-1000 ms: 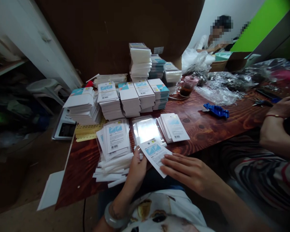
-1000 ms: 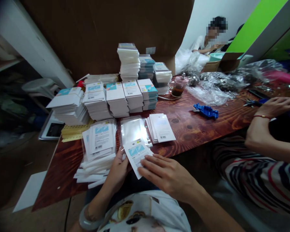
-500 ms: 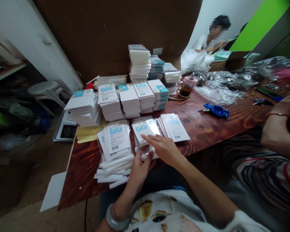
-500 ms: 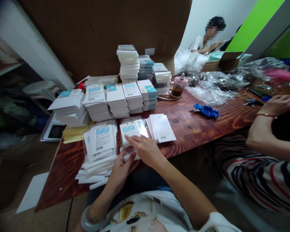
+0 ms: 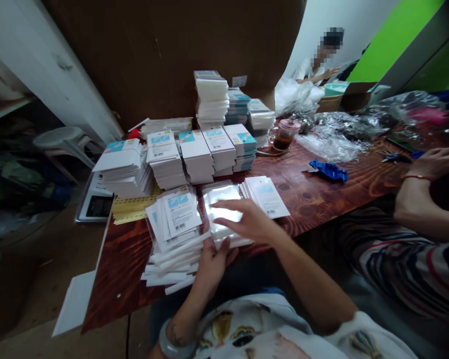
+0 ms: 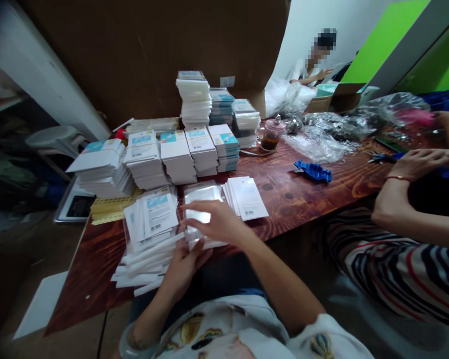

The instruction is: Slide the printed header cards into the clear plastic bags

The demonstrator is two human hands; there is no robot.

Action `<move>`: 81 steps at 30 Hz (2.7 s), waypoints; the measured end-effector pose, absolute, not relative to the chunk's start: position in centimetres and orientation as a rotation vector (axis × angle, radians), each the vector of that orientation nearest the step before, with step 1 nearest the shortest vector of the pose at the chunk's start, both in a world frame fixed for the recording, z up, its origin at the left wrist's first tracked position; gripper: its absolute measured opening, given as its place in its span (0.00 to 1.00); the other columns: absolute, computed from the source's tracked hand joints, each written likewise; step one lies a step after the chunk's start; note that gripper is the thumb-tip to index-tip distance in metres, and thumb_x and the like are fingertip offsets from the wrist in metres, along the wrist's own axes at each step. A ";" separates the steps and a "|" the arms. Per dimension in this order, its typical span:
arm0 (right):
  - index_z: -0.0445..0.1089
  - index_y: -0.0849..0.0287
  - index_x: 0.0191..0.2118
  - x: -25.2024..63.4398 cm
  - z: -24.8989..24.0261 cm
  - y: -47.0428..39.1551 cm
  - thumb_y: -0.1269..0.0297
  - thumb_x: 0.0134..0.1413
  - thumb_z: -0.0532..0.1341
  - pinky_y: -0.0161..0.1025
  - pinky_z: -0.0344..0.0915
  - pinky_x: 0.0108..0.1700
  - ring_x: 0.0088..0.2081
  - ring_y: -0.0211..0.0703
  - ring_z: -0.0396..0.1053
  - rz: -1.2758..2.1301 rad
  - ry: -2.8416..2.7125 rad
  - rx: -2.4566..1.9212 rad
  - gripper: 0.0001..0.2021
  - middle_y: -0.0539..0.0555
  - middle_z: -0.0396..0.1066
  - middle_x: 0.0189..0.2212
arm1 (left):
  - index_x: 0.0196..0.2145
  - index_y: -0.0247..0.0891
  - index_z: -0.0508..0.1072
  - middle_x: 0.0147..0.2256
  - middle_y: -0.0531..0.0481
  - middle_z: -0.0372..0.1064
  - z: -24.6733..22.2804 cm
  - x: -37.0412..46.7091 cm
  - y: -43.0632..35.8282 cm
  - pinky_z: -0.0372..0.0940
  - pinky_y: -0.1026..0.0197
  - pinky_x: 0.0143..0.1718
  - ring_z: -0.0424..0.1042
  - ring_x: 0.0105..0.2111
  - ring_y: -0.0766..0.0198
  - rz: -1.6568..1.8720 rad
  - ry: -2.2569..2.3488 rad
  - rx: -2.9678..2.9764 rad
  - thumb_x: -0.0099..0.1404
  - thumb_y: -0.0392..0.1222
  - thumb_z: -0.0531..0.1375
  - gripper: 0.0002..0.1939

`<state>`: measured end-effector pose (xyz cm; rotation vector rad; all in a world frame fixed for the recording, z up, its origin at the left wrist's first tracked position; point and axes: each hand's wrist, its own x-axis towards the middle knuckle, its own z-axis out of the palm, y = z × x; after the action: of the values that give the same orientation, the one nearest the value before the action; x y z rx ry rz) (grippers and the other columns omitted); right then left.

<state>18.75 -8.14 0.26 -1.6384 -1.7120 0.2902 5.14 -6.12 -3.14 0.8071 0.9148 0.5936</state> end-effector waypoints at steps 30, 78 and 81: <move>0.57 0.64 0.61 18.8 -1.8 -20.5 0.73 0.64 0.46 0.44 0.63 0.57 0.59 0.45 0.58 -0.144 -2.156 -1.543 0.21 0.58 0.67 0.53 | 0.48 0.44 0.58 0.44 0.46 0.72 -4.7 4.5 -6.0 0.68 0.51 0.45 0.74 0.42 0.57 0.541 0.811 0.838 0.57 0.47 0.63 0.24; 0.66 0.58 0.53 19.2 -2.2 -8.9 0.81 0.54 0.50 0.34 0.69 0.44 0.47 0.41 0.71 -0.156 -1.827 -1.774 0.23 0.54 0.70 0.51 | 0.42 0.39 0.69 0.41 0.48 0.70 -4.1 3.9 -5.9 0.69 0.57 0.44 0.72 0.38 0.63 0.462 0.834 0.873 0.52 0.48 0.66 0.21; 0.65 0.60 0.53 16.5 -1.1 -7.6 0.78 0.57 0.49 0.33 0.67 0.47 0.48 0.40 0.70 -0.269 -1.727 -1.684 0.20 0.56 0.71 0.49 | 0.43 0.38 0.69 0.34 0.50 0.71 -4.9 5.2 -5.6 0.70 0.57 0.41 0.73 0.34 0.62 0.485 0.870 0.985 0.47 0.50 0.68 0.27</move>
<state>16.51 -7.55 -1.15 -1.6837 -1.7271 -0.2687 5.19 -5.58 -4.90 0.9848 0.8695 0.4847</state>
